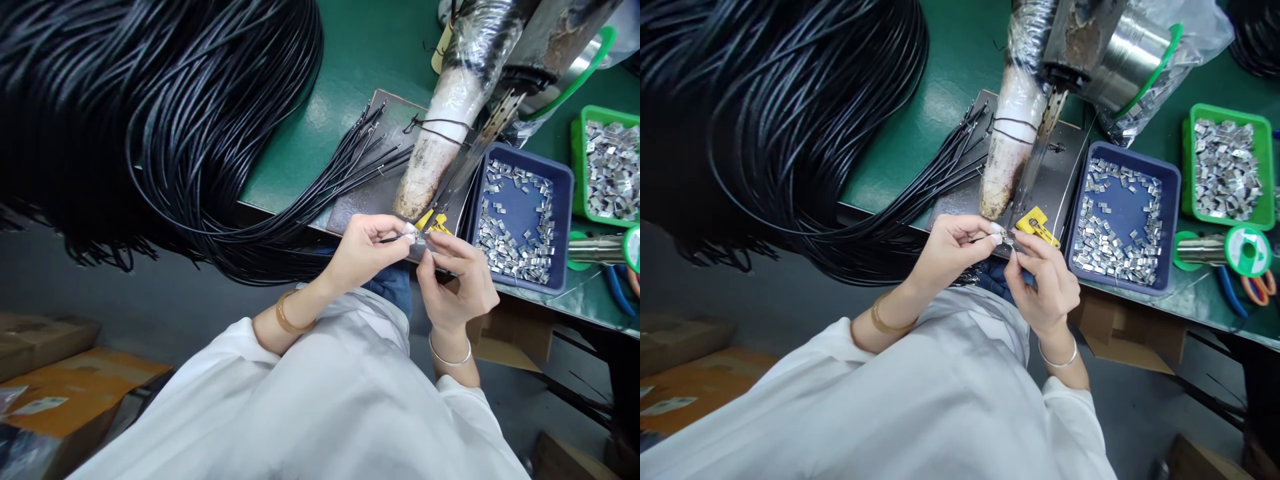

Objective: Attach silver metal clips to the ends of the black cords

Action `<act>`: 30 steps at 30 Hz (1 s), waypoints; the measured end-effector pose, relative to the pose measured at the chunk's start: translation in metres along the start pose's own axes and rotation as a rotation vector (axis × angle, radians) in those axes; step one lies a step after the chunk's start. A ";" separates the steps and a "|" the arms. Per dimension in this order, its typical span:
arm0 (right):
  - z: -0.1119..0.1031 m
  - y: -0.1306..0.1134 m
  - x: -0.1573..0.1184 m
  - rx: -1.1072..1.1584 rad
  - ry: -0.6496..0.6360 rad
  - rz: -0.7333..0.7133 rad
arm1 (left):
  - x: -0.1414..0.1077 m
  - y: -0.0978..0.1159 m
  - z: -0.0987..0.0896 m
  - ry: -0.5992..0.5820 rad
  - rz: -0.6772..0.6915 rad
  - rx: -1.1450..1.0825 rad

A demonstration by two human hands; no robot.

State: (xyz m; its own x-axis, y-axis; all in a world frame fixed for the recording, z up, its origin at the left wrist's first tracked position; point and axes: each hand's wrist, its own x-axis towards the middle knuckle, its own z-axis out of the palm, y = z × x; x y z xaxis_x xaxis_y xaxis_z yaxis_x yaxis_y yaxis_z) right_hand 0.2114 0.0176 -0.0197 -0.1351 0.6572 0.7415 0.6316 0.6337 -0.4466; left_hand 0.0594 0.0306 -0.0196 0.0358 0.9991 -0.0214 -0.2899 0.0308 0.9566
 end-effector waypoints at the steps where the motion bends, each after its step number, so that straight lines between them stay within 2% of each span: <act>1: 0.000 0.001 0.000 0.002 -0.006 0.001 | 0.000 0.000 -0.001 -0.012 -0.004 -0.003; 12: -0.001 -0.002 0.007 0.025 -0.036 0.070 | 0.001 0.006 0.005 0.011 -0.041 -0.069; 18: -0.002 -0.006 0.011 0.018 -0.044 0.065 | -0.001 0.009 0.005 0.043 -0.009 0.017; 23: -0.003 -0.004 0.006 0.003 -0.074 0.035 | -0.002 0.004 0.000 0.011 -0.033 0.057; 30: -0.005 -0.001 0.007 0.010 -0.081 0.054 | -0.005 0.002 0.001 0.033 -0.041 0.116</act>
State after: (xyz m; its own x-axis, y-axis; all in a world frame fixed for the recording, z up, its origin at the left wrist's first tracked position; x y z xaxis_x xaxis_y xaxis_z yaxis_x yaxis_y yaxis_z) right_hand 0.2132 0.0193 -0.0118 -0.1622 0.7214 0.6733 0.6320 0.6000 -0.4905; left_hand 0.0593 0.0258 -0.0174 0.0137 0.9975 -0.0690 -0.1766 0.0703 0.9818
